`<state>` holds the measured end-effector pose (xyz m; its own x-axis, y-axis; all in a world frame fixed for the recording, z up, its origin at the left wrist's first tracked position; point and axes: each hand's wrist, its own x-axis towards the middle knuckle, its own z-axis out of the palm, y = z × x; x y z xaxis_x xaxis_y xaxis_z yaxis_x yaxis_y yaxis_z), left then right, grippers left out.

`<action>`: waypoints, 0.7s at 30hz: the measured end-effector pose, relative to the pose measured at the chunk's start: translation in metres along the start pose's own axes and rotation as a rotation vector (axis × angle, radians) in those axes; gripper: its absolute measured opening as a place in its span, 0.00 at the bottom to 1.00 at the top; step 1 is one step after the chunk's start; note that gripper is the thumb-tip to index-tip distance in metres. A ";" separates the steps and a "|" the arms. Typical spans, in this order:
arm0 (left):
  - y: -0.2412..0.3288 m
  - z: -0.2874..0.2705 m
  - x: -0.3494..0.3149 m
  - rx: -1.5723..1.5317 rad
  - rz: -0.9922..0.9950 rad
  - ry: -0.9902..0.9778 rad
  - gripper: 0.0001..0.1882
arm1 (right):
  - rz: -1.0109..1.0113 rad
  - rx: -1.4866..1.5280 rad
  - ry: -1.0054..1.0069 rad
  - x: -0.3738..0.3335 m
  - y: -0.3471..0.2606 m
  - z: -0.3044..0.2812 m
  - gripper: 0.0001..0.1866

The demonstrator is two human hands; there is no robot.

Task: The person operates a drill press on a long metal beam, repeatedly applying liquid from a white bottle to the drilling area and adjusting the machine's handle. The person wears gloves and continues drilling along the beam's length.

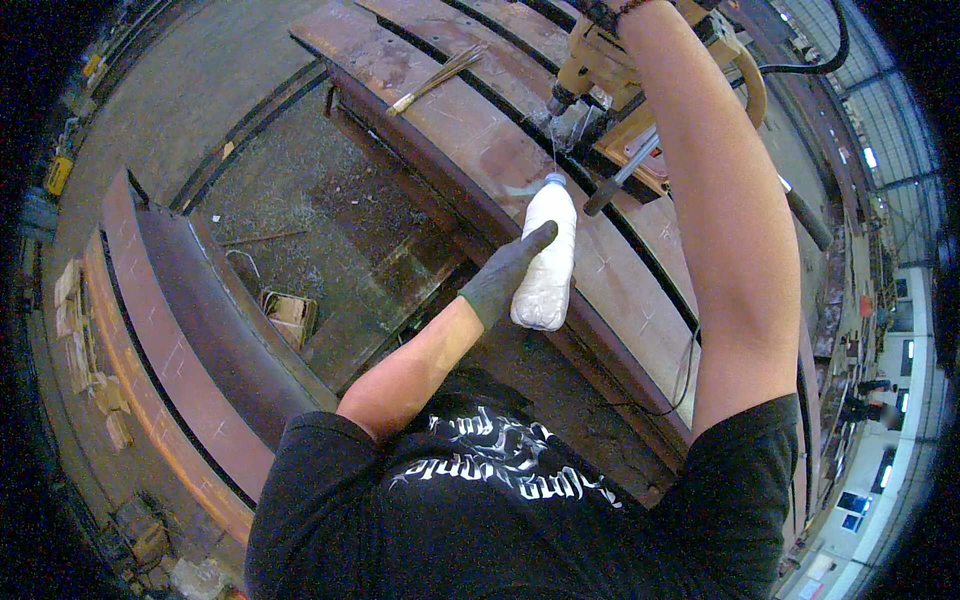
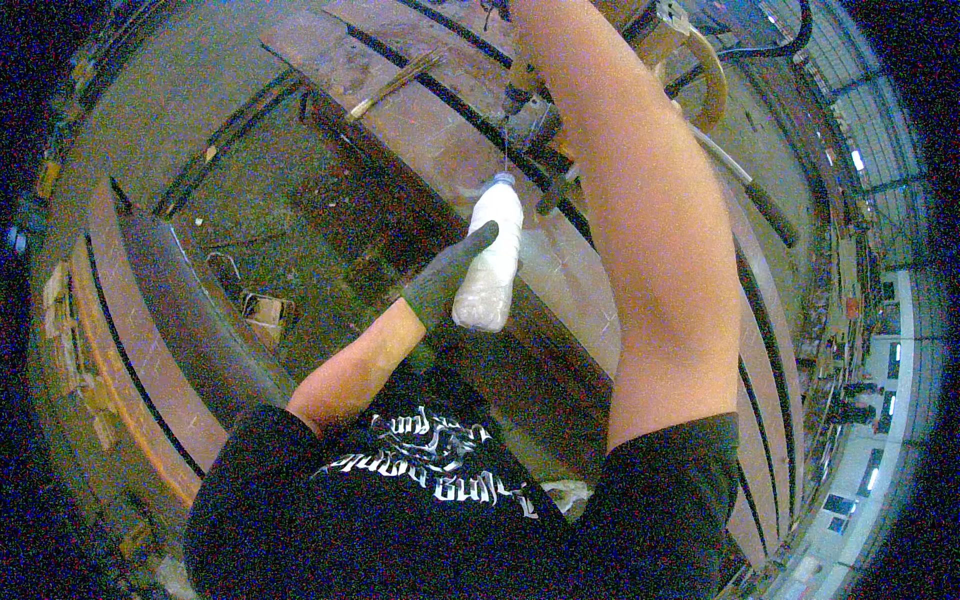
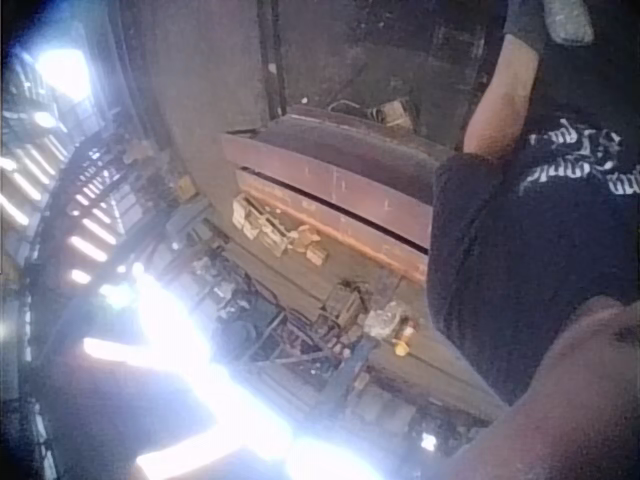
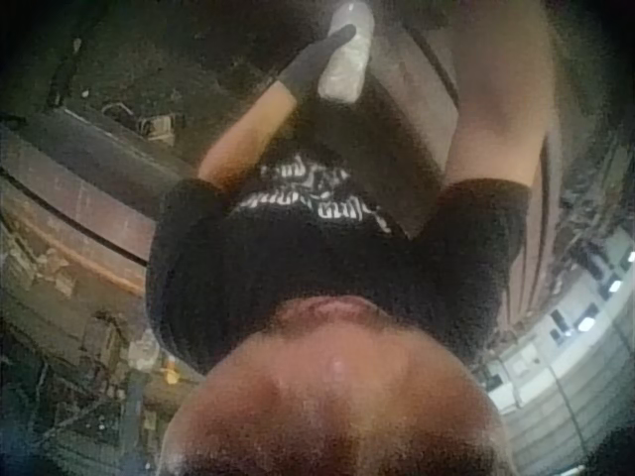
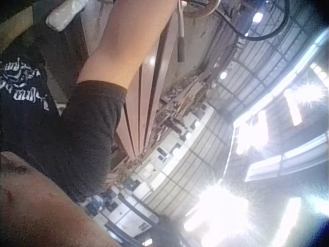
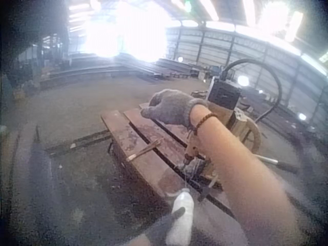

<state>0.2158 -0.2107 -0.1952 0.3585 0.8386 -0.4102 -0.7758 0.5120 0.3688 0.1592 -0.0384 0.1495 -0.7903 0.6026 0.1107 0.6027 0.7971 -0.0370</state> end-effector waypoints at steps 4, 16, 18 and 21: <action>0.000 -0.002 0.001 0.002 0.010 0.013 0.29 | 0.002 0.024 -0.038 -0.007 -0.005 -0.007 0.33; 0.002 0.004 -0.004 -0.054 0.011 0.003 0.26 | -0.029 0.078 -0.046 -0.008 -0.002 -0.007 0.33; 0.003 0.007 -0.008 -0.073 0.015 -0.001 0.25 | -0.013 0.077 -0.038 -0.011 -0.005 -0.007 0.33; 0.004 0.008 -0.009 -0.089 0.017 0.004 0.25 | -0.005 0.088 -0.036 -0.014 -0.007 -0.008 0.32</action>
<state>0.2135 -0.2149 -0.1831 0.3430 0.8460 -0.4082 -0.8250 0.4791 0.2998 0.1669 -0.0525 0.1561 -0.7977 0.5984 0.0751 0.5880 0.7993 -0.1236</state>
